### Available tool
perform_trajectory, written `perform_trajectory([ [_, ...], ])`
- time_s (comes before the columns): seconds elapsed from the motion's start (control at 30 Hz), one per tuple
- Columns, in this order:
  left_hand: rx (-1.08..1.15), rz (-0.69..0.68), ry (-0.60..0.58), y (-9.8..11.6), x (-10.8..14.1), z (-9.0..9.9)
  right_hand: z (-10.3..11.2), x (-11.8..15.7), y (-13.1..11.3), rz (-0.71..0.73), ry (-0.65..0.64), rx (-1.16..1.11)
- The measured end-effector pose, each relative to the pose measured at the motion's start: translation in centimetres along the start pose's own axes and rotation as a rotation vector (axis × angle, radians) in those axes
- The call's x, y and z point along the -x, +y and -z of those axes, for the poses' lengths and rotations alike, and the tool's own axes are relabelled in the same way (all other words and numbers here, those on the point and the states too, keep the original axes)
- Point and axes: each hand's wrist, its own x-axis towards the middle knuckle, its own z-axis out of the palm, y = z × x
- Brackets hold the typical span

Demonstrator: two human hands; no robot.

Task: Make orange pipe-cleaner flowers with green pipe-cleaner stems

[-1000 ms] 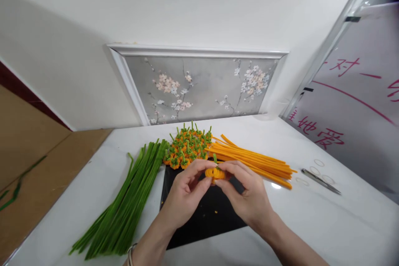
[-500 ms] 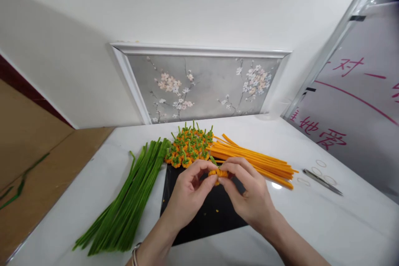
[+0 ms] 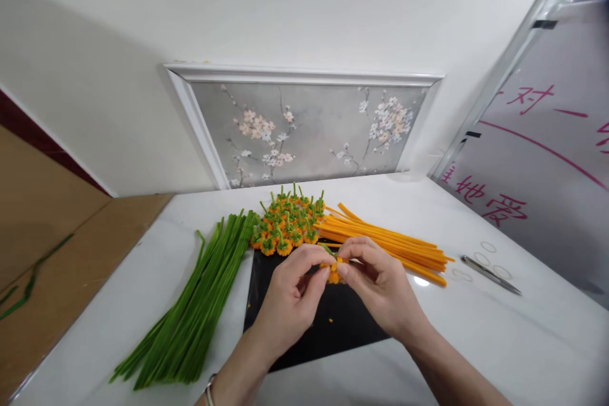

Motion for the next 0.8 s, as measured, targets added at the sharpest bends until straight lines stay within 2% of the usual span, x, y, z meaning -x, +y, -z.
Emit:
perform_trajectory([
  [0.57, 0.003, 0.111, 0.108, -0.6, 0.3, -0.9, -0.5, 0.4, 0.1, 0.068, 0.018, 0.1],
  [0.67, 0.086, 0.164, 0.125, -0.8, 0.2, -1.1, -0.5, 0.2, 0.2, 0.04, 0.022, 0.08],
  [0.8, 0.302, 0.252, 0.176, -0.8, -0.2, -1.1, -0.3, -0.1, 0.3, 0.023, 0.072, -0.006],
])
